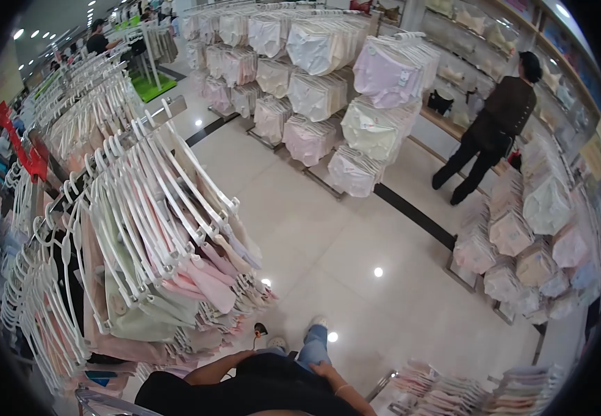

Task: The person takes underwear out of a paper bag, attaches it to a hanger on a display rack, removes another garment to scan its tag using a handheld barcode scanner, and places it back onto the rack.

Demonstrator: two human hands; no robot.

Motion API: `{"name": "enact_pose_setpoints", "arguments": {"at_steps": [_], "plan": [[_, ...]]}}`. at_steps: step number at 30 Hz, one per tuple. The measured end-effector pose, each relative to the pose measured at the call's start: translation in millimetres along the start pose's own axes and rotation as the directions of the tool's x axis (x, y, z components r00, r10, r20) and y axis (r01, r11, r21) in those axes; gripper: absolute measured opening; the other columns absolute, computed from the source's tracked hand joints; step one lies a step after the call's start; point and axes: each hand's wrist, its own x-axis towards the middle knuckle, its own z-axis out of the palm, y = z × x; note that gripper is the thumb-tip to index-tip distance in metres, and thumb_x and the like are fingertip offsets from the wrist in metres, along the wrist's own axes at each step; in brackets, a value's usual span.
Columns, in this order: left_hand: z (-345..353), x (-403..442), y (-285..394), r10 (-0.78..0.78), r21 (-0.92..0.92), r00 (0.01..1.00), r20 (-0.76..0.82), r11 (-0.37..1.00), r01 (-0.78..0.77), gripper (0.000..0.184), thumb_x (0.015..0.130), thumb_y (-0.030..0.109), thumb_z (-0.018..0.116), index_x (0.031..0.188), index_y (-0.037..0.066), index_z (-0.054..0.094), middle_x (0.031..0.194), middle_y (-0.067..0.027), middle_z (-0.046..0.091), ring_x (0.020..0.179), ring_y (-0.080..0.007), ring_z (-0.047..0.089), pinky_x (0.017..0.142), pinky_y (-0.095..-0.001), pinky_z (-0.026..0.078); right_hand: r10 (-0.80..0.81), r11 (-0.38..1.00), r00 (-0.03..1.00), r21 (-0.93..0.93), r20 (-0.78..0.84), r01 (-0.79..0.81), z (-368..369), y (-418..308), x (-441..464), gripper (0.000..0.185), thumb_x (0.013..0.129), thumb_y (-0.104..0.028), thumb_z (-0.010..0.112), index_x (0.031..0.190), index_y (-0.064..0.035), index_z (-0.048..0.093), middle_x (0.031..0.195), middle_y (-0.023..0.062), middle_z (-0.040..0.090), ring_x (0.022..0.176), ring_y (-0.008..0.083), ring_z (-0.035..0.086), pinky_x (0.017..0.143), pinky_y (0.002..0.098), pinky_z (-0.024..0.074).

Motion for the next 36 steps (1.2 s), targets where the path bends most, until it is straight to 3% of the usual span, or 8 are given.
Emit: {"name": "enact_pose_setpoints", "arguments": {"at_steps": [18,22,23,24,28,32,34,36], "plan": [[83,7,22,0.135,-0.337,0.936,-0.324,0.908,-0.248,0.033,0.078,0.029,0.039,0.095,0.005,0.053,0.090,-0.0087,0.055,0.078,-0.0167,0.052,0.073,-0.0291,0.040,-0.123,0.936,0.928,-0.271,0.351,0.226,-108,0,165,0.078,0.065,-0.051,0.049,0.113,0.0085,0.033,0.111,0.0200,0.041,0.098,0.0267,0.044,0.082,0.0330,0.0341],[111,4,25,0.131,-0.376,0.899,-0.418,0.876,-0.302,0.032,0.078,0.028,0.039,0.095,0.005,0.053,0.090,-0.0085,0.055,0.078,-0.0164,0.052,0.073,-0.0288,0.040,-0.333,0.861,0.818,-0.203,0.469,0.467,-122,7,204,0.068,0.064,-0.048,0.051,0.102,0.0072,0.045,0.103,0.0191,0.047,0.092,0.0269,0.047,0.080,0.0327,0.0362],[122,1,23,0.117,-0.398,0.888,-0.445,0.862,-0.314,0.032,0.078,0.028,0.039,0.095,0.005,0.053,0.090,-0.0084,0.055,0.078,-0.0163,0.052,0.073,-0.0288,0.040,-0.245,0.871,0.843,-0.273,0.479,0.409,-141,-12,176,0.065,0.063,-0.047,0.051,0.099,0.0070,0.048,0.100,0.0193,0.048,0.088,0.0279,0.049,0.076,0.0343,0.0389],[128,0,23,0.105,-0.410,0.879,-0.466,0.854,-0.320,0.032,0.078,0.028,0.039,0.095,0.005,0.053,0.090,-0.0084,0.055,0.078,-0.0162,0.052,0.073,-0.0287,0.040,-0.163,0.879,0.875,-0.336,0.455,0.339,-177,-48,126,0.062,0.063,-0.046,0.052,0.095,0.0068,0.051,0.097,0.0194,0.050,0.085,0.0289,0.051,0.072,0.0360,0.0417],[152,-6,20,0.066,-0.456,0.849,-0.524,0.821,-0.345,0.032,0.078,0.027,0.040,0.095,0.004,0.053,0.090,-0.0082,0.055,0.078,-0.0159,0.052,0.073,-0.0284,0.040,-0.178,0.886,0.934,-0.362,0.310,0.289,-193,-43,173,0.056,0.061,-0.038,0.056,0.090,0.0096,0.051,0.089,0.0208,0.052,0.075,0.0293,0.054,0.053,0.0370,0.0471],[164,-1,9,0.021,-0.557,0.845,-0.535,0.743,-0.371,0.032,0.078,0.026,0.040,0.098,0.004,0.052,0.092,-0.0082,0.054,0.080,-0.0162,0.052,0.074,-0.0283,0.039,-0.296,0.876,0.953,-0.379,0.065,0.298,-209,-64,225,0.047,0.063,-0.031,0.055,0.083,0.0122,0.052,0.079,0.0210,0.054,0.066,0.0288,0.055,0.050,0.0384,0.0467],[167,4,-1,0.033,-0.581,0.845,-0.533,0.712,-0.394,0.032,0.078,0.026,0.041,0.099,0.004,0.052,0.094,-0.0082,0.054,0.080,-0.0170,0.051,0.075,-0.0282,0.039,-0.434,0.837,0.901,-0.379,-0.020,0.395,-212,-87,247,0.042,0.063,-0.028,0.053,0.078,0.0110,0.053,0.071,0.0202,0.056,0.063,0.0267,0.056,0.052,0.0356,0.0469],[167,8,-9,0.089,-0.562,0.843,-0.531,0.707,-0.429,0.032,0.077,0.025,0.042,0.100,0.004,0.051,0.094,-0.0081,0.054,0.081,-0.0180,0.051,0.076,-0.0280,0.038,-0.462,0.842,0.885,-0.342,-0.057,0.418,-222,-133,205,0.043,0.061,-0.027,0.050,0.088,0.0073,0.052,0.090,0.0244,0.052,0.088,0.0343,0.050,0.077,0.0356,0.0397]]}}
